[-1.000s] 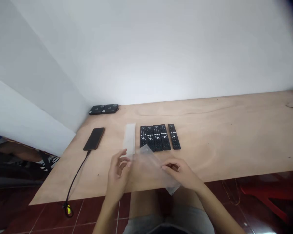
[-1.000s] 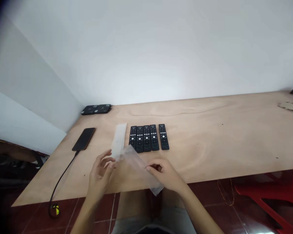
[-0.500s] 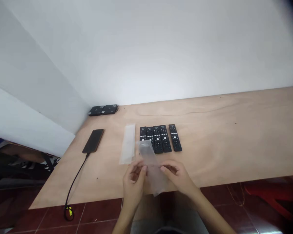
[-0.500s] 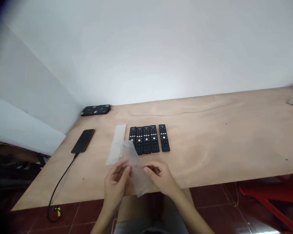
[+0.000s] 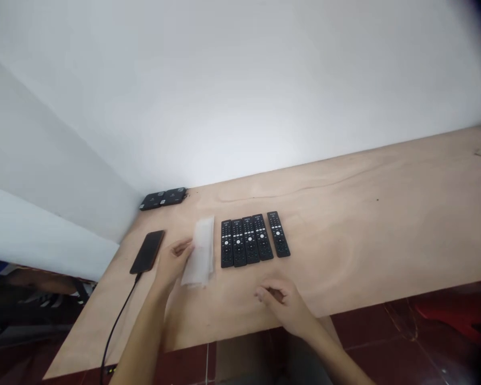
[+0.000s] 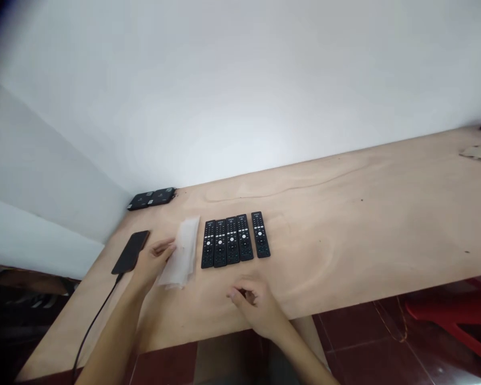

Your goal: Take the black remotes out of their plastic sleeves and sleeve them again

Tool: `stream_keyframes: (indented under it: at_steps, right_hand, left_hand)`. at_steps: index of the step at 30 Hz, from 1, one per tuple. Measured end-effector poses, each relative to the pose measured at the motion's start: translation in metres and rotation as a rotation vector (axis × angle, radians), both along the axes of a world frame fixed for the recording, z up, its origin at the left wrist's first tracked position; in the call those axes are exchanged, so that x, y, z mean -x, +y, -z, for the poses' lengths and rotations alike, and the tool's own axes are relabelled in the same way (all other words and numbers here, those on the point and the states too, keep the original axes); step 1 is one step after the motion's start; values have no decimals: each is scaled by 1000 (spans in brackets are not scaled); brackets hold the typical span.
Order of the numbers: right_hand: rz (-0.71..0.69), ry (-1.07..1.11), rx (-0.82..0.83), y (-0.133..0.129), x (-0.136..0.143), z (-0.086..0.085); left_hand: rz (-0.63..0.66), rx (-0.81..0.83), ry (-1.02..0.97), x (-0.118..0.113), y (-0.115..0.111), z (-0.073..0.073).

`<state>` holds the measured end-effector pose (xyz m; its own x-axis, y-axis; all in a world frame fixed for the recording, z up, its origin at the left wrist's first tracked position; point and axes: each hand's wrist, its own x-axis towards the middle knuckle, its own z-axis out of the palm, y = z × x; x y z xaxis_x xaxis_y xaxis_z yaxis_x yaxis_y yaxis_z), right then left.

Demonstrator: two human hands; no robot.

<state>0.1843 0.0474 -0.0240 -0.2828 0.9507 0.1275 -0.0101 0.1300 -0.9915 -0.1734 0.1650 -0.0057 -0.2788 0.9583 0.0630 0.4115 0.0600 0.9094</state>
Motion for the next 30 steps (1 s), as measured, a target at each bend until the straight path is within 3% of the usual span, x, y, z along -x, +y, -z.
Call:
stream_keyframes:
  at_steps: [5,10,13,16,21,25,30]
  right_hand:
    - [47,-8,-21,-3,1,4]
    - [38,-16,-19,-2,3,6]
    - [26,-11,-21,-1,3,5]
    - [18,-20,-20,-1,3,5]
    - [57,-41,-37,-1,4,8]
    - [71,-44,-32,-2,5,8]
    - [47,-42,-2,-3,3,6]
  left_hand:
    - [12,-19,194,0,2,6]
    - [31,-72,397,2,8,-8]
    - [128,-113,508,-5,21,-12]
    - [284,-129,612,-17,38,-4]
    - [475,-103,731,-28,57,21]
    - [531,-94,781,-23,58,33]
    - [527,-93,804,-20,56,35]
